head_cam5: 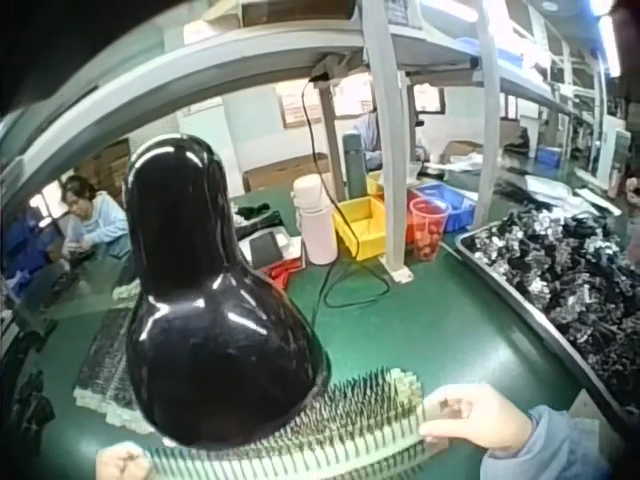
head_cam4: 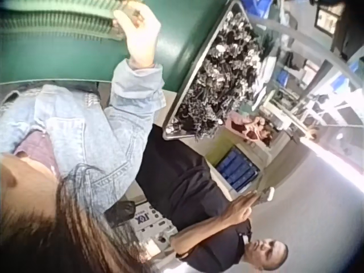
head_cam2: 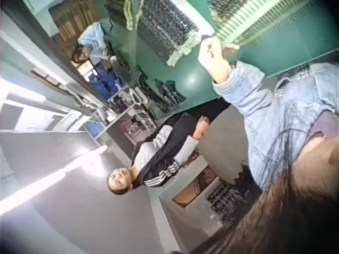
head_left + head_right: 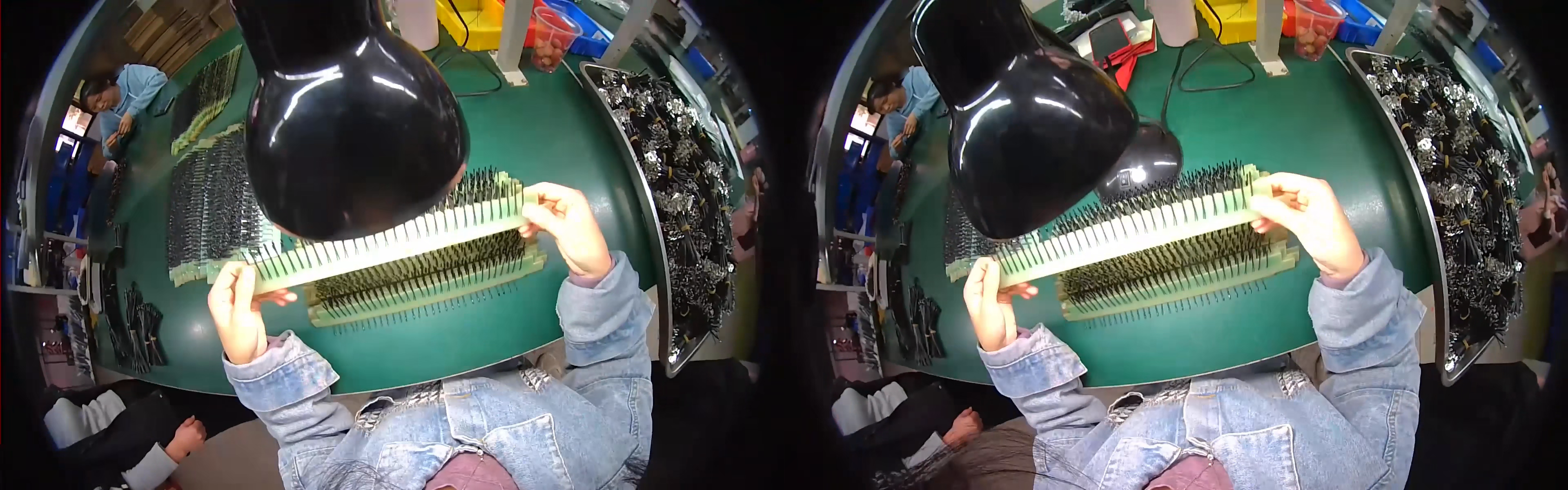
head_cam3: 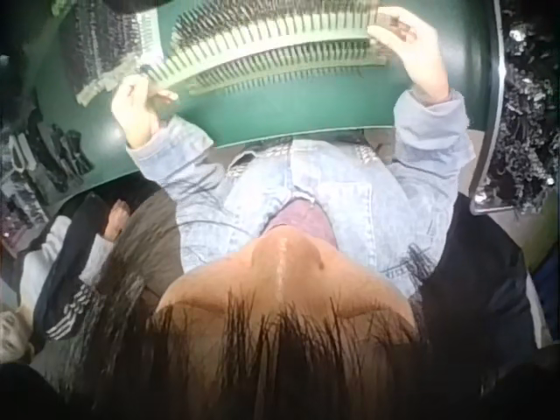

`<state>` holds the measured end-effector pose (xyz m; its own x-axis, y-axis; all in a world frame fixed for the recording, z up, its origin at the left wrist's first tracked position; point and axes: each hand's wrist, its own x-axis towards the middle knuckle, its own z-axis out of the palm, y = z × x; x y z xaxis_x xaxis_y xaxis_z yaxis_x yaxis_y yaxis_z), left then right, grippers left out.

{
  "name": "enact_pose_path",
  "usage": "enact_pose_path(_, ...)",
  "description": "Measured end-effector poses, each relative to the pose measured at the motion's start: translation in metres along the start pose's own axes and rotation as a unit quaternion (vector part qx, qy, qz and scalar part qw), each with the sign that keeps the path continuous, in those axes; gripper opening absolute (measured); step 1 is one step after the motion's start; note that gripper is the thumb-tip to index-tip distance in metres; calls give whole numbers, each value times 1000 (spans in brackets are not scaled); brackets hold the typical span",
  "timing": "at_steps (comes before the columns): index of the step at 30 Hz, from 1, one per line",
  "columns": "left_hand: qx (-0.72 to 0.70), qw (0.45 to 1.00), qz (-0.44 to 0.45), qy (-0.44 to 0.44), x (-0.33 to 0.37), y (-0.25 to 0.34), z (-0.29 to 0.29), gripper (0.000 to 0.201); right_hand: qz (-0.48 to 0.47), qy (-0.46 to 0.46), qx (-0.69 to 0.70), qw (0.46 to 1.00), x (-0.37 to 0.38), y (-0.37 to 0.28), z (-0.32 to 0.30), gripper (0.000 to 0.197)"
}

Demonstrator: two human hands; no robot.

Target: Assembling small components onto a green circuit-like strip at a factory workbench.

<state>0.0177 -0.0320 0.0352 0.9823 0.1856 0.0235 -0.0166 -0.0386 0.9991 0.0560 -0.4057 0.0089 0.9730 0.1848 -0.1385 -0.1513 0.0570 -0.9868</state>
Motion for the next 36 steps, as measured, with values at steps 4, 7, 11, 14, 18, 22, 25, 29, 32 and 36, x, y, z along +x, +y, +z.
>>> enact_pose_path(4, -38, 999, 21, 24, 15, -10, -1, 16, -28, 9, 105, 994, 19, -1, 8, 21)
enact_pose_path(7, -60, 997, 27, 38, 17, -15, -8, 15, -24, -8, 98, 995, 23, 2, 13, 21)
enact_pose_path(11, -64, 996, 24, 58, 15, -18, -10, 14, -26, -48, 74, 996, 24, 5, 15, 22)
enact_pose_path(14, -83, 989, 26, 123, 11, -15, -7, 13, -19, -59, 73, 995, 21, 2, 19, 22)
enact_pose_path(18, -71, 989, 28, 128, 7, -14, -12, 14, 4, -73, 69, 995, 16, -1, 20, 23)
enact_pose_path(22, -75, 987, 3, 141, 3, -17, -21, 16, 28, -71, 70, 995, 10, -6, 23, 24)
enact_pose_path(25, -99, 985, 8, 144, 2, -18, -23, 17, 41, -73, 79, 993, 6, -9, 24, 25)
enact_pose_path(29, -64, 987, 38, 145, -2, -23, -26, 17, 48, -78, 78, 993, 6, -12, 25, 25)
enact_pose_path(32, -106, 981, 46, 155, -1, -22, -23, 15, 53, -85, 80, 992, 8, -9, 24, 25)
enact_pose_path(36, -159, 985, 39, 50, -6, -32, -46, 16, 35, -65, 74, 995, 12, -1, 22, 25)
